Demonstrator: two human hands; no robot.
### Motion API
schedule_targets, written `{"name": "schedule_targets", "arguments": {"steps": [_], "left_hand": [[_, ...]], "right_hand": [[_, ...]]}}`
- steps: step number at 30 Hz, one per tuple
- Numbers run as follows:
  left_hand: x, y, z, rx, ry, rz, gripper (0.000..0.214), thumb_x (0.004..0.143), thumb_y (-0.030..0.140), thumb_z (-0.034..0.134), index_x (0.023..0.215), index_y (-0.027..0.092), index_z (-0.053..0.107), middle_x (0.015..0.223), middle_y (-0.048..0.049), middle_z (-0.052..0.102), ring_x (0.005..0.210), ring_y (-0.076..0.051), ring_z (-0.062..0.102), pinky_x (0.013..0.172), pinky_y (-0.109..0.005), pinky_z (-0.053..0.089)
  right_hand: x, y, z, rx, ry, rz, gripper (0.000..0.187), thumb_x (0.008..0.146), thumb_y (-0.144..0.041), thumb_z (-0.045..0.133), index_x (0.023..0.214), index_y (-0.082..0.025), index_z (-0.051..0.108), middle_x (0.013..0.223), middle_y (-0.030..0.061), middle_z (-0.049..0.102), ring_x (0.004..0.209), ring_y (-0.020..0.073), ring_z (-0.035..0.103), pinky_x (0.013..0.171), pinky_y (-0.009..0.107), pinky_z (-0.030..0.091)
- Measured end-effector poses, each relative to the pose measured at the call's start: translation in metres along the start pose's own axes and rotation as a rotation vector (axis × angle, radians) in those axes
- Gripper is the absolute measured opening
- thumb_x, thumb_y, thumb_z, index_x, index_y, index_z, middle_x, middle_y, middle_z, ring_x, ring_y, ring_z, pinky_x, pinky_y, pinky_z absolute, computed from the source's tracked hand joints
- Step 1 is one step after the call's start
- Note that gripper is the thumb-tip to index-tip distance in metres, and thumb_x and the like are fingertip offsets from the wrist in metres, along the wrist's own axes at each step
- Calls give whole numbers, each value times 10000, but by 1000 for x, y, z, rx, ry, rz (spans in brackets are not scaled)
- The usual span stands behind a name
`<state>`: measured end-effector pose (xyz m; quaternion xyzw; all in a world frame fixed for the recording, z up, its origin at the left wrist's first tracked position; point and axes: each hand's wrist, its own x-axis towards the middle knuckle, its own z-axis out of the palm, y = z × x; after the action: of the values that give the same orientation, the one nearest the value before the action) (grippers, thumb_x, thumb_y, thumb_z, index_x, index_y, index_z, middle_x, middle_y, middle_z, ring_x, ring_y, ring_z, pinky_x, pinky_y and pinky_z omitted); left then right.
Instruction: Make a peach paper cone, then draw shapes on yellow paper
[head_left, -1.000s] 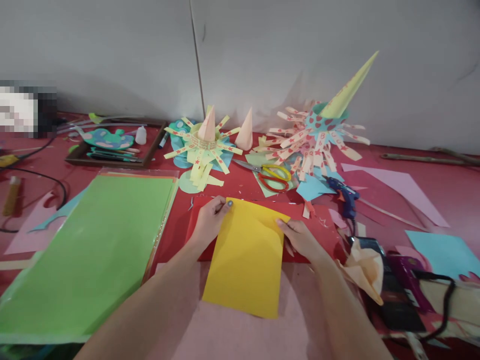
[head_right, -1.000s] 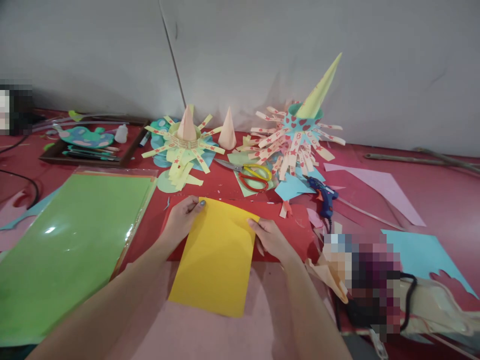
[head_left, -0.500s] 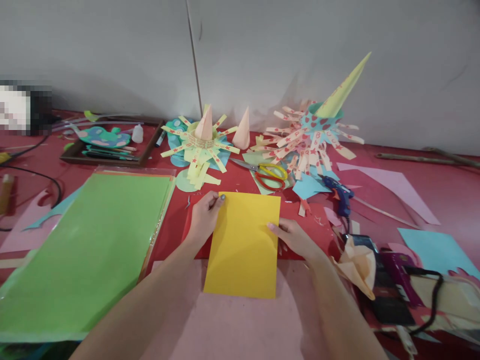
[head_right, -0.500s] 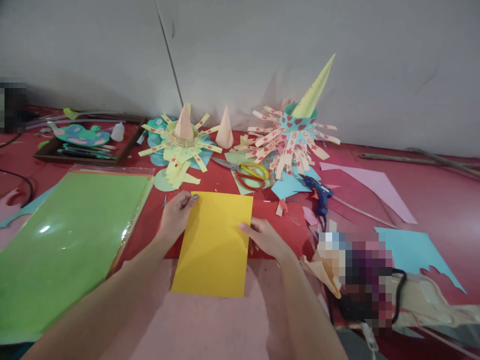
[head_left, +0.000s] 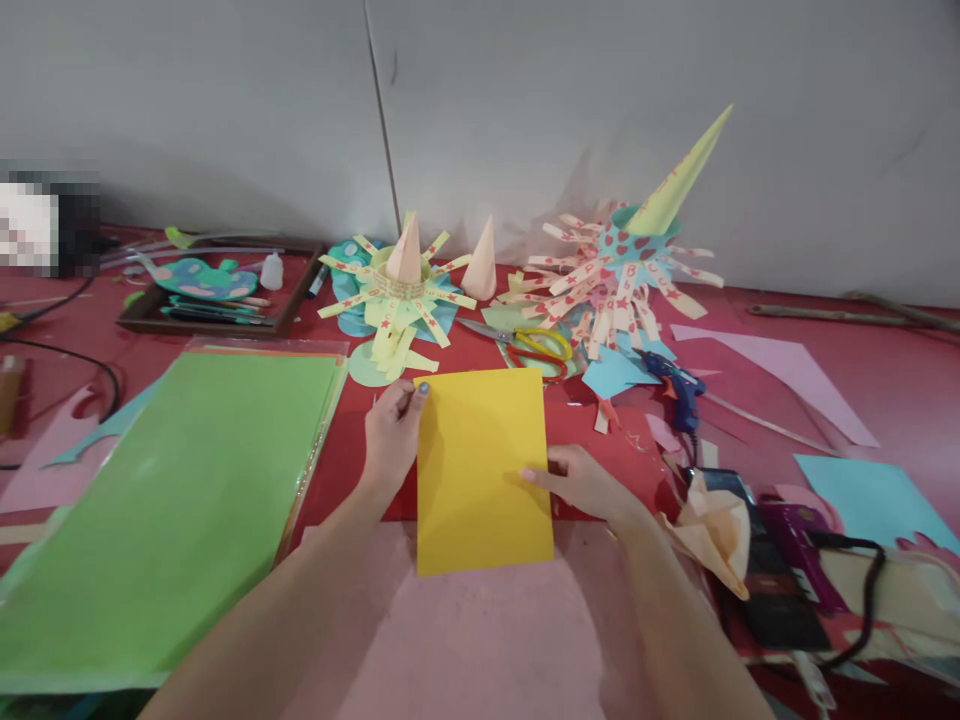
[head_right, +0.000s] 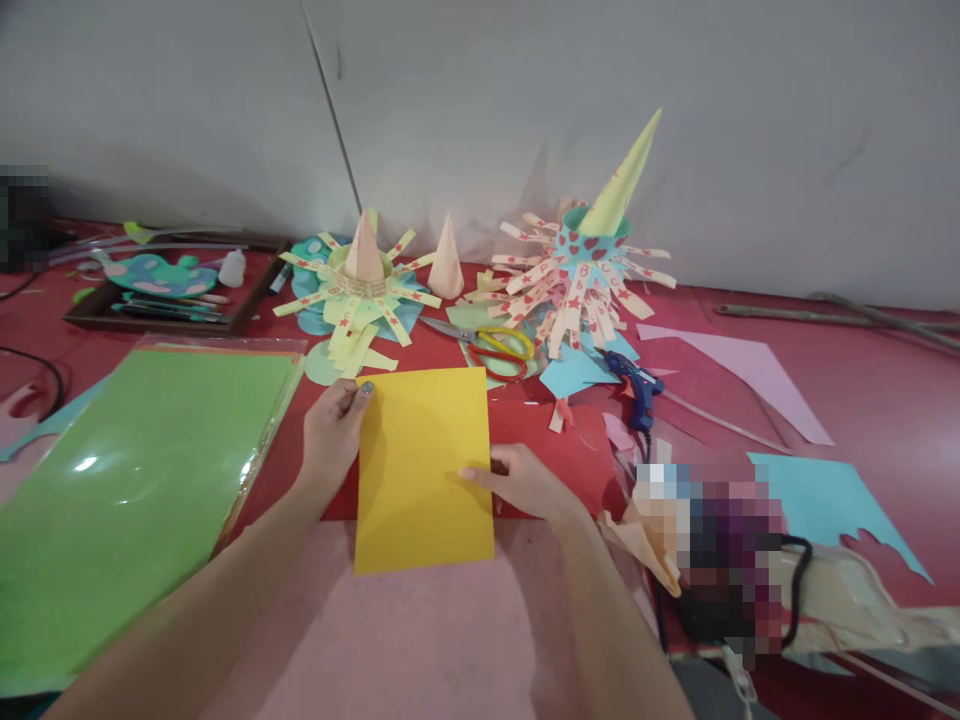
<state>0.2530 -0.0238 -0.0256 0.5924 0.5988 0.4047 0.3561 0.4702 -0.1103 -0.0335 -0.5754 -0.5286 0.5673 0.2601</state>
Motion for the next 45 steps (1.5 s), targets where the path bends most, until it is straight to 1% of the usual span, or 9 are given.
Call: {"name": "schedule_targets", "arguments": {"steps": [4, 11, 18, 24, 28, 35, 38, 42, 45], "left_hand": [[0, -2, -1, 13, 71, 10, 208, 802, 346, 462, 651, 206, 437, 531, 52, 337, 508, -100, 306, 472, -217, 257], [-1, -2, -1, -15, 68, -3, 205, 799, 352, 462, 654, 208, 437, 531, 52, 348, 501, -100, 314, 462, -212, 261], [0, -3, -1, -6, 85, 16, 206, 794, 356, 462, 651, 211, 431, 532, 50, 347, 503, -103, 309, 466, -215, 259], [-1, -5, 0, -60, 94, -17, 225, 790, 396, 461, 657, 217, 433, 536, 50, 330, 495, -106, 305, 454, -222, 245], [-1, -1, -1, -36, 104, -11, 222, 790, 384, 467, 652, 214, 433, 520, 55, 322, 484, -101, 285, 446, -220, 233], [-1, 3, -2, -15, 136, -8, 233, 804, 367, 459, 639, 206, 424, 521, 52, 356, 494, -97, 302, 452, -213, 245], [-1, 3, -3, -20, 146, -8, 228, 804, 354, 461, 636, 206, 417, 509, 58, 332, 479, -93, 281, 441, -215, 225], [0, 1, -2, -69, 151, 5, 228, 806, 349, 462, 638, 205, 408, 528, 58, 323, 489, -92, 282, 448, -214, 231], [1, -1, -2, -91, 172, 17, 242, 806, 370, 466, 639, 201, 420, 544, 55, 340, 506, -91, 298, 462, -211, 248]], "right_hand": [[2, 3, 2, 19, 41, 75, 368, 753, -517, 519, 713, -162, 608, 520, -23, 580, 345, 73, 468, 348, 183, 340], [6, 0, 3, 33, 113, 82, 371, 739, -531, 526, 657, -170, 541, 437, -70, 457, 320, 57, 416, 320, 170, 317], [5, -5, 0, -33, 39, 68, 383, 698, -543, 572, 679, -161, 570, 509, -23, 545, 372, 71, 442, 347, 186, 309], [5, -4, -2, -108, -21, 164, 495, 744, -603, 466, 489, -179, 466, 319, -55, 397, 294, 65, 382, 330, 193, 239], [6, -3, -2, -112, 8, 180, 468, 737, -601, 477, 531, -181, 485, 317, -72, 383, 276, 67, 369, 324, 196, 230], [1, -13, -6, -119, -113, 120, 397, 672, -548, 597, 603, -158, 558, 423, -50, 485, 364, 69, 435, 363, 181, 282], [-1, -16, -6, -124, -145, 186, 447, 707, -577, 535, 560, -155, 553, 371, -49, 449, 342, 71, 432, 347, 179, 273], [-1, -12, -7, -78, -142, 218, 460, 740, -584, 484, 741, -151, 638, 368, -70, 421, 298, 58, 372, 316, 179, 239], [0, -10, -9, -63, -101, 196, 463, 761, -579, 455, 743, -154, 636, 407, -59, 445, 325, 66, 386, 339, 189, 279]]}}
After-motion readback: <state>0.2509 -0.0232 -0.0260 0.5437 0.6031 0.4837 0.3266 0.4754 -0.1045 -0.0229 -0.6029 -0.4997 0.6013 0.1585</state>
